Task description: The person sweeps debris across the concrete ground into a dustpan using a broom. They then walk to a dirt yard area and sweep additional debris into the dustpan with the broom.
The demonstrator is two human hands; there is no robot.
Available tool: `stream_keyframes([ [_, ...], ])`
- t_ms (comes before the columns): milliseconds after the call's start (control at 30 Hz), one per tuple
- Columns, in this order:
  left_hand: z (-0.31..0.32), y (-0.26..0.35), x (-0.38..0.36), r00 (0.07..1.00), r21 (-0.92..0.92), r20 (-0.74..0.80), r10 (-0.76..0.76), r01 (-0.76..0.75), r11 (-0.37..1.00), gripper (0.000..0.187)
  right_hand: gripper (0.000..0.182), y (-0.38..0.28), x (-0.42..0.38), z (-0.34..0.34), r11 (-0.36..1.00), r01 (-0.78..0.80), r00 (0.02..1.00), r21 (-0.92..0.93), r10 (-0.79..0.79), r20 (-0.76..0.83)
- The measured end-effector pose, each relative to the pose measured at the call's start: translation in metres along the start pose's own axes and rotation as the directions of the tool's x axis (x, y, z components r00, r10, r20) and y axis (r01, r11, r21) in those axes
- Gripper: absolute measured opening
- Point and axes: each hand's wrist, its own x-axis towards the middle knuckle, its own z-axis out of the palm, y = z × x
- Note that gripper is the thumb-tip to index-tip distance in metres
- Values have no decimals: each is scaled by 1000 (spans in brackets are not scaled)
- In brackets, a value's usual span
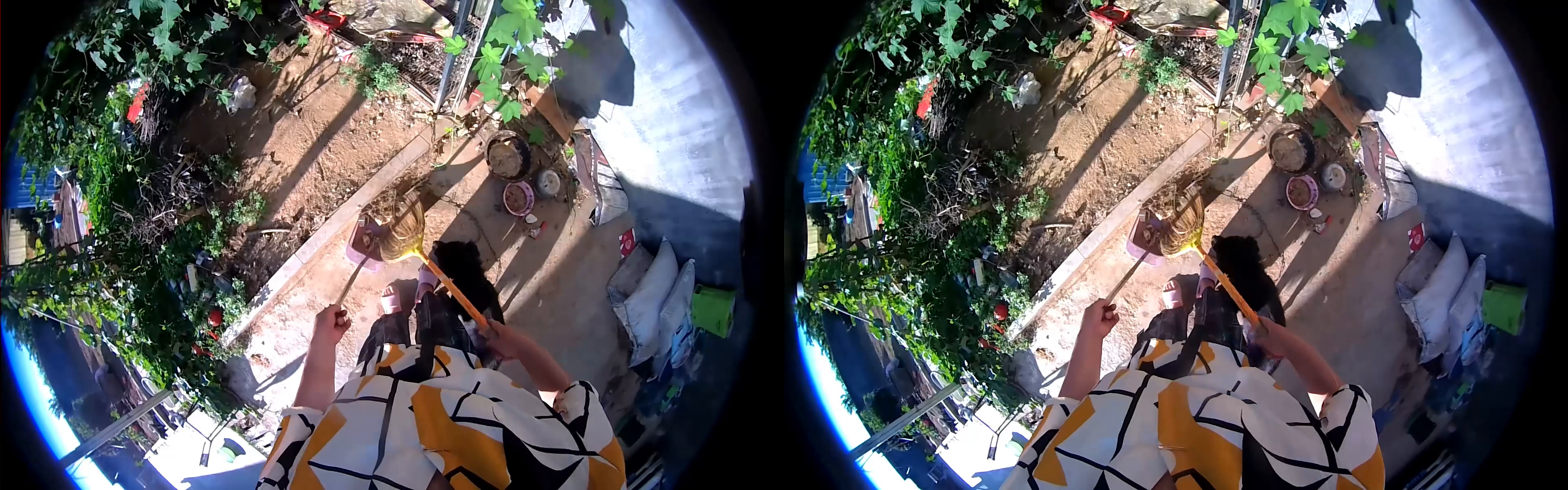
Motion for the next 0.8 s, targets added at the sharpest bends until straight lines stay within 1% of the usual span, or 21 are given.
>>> stream_keyframes([
  [33, -1, -2, -2, 1000, -16, -11, 4, -4, 1000, 4, 61, 9, -8, 1, 983, -5, 998, 182, -6, 64],
  [67, -3, -5, -2, 1000, -21, -11, 0, -1, 1000, 4, 61, 12, -19, 5, 984, -9, 998, 176, -3, 64],
  [133, -10, -10, 0, 1000, -65, 11, -6, 6, 998, 4, 61, 16, -37, 13, 960, -8, 999, 280, -2, 36],
  [167, -12, -11, 0, 1000, -70, 6, -7, 7, 998, 4, 61, 18, -35, 15, 949, -2, 1000, 317, -4, 19],
  [200, -14, -13, 0, 1000, -85, 4, -10, 10, 996, 5, 61, 17, -30, 16, 950, -5, 1000, 313, -3, 24],
  [267, -16, -17, -2, 1000, -103, -6, -16, 15, 995, 7, 63, 8, -18, 17, 863, 126, 992, 490, -103, -73],
  [300, -15, -17, -4, 1000, -86, -12, -6, 5, 996, 7, 63, -1, -9, 16, 865, 120, 993, 487, -102, -64],
  [367, -14, -17, -8, 1000, -81, -23, 4, -6, 997, 7, 61, -28, 16, 9, 685, 152, 988, 712, -95, -120],
  [433, -12, -16, -8, 1000, -86, -21, 2, -4, 996, 7, 53, -45, 69, 4, 756, 251, 966, 604, -157, -206],
  [500, -9, -15, -5, 1000, -94, -5, -6, 6, 996, 6, 55, -65, 117, 2, 860, 197, 972, 472, -110, -206],
  [533, -7, -14, -5, 1000, -90, -14, -8, 7, 996, 6, 55, -70, 119, 6, 858, 191, 974, 477, -107, -197],
  [567, -3, -12, -6, 1000, -110, -21, -10, 7, 994, 6, 56, -74, 118, 9, 953, 162, 965, 255, -99, -244],
  [600, 1, -10, -5, 1000, -133, -21, -11, 8, 991, 6, 57, -76, 117, 9, 993, 113, 949, 15, -103, -296],
  [633, 4, -9, -4, 1000, -127, -16, -9, 7, 992, 6, 60, -56, 127, 8, 994, 71, 967, -85, -90, -240],
  [667, 7, -9, -3, 1000, -137, -11, -10, 9, 991, 6, 60, -34, 130, 4, 993, 70, 965, -95, -91, -245],
  [700, 9, -9, -3, 1000, -119, -5, 2, -3, 993, 7, 62, -14, 129, 0, 956, 123, 961, -265, -182, -209],
  [733, 9, -10, -5, 1000, -95, 1, 16, -16, 995, 7, 65, 1, 126, 2, 890, 177, 952, -420, -264, -158],
  [767, 9, -11, -5, 1000, -111, 6, 21, -20, 994, 7, 65, 4, 115, 2, 889, 177, 949, -422, -267, -164],
  [800, 8, -12, -4, 999, -114, 18, 28, -26, 993, 7, 65, 0, 95, -2, 916, 159, 975, -368, -205, -88],
])
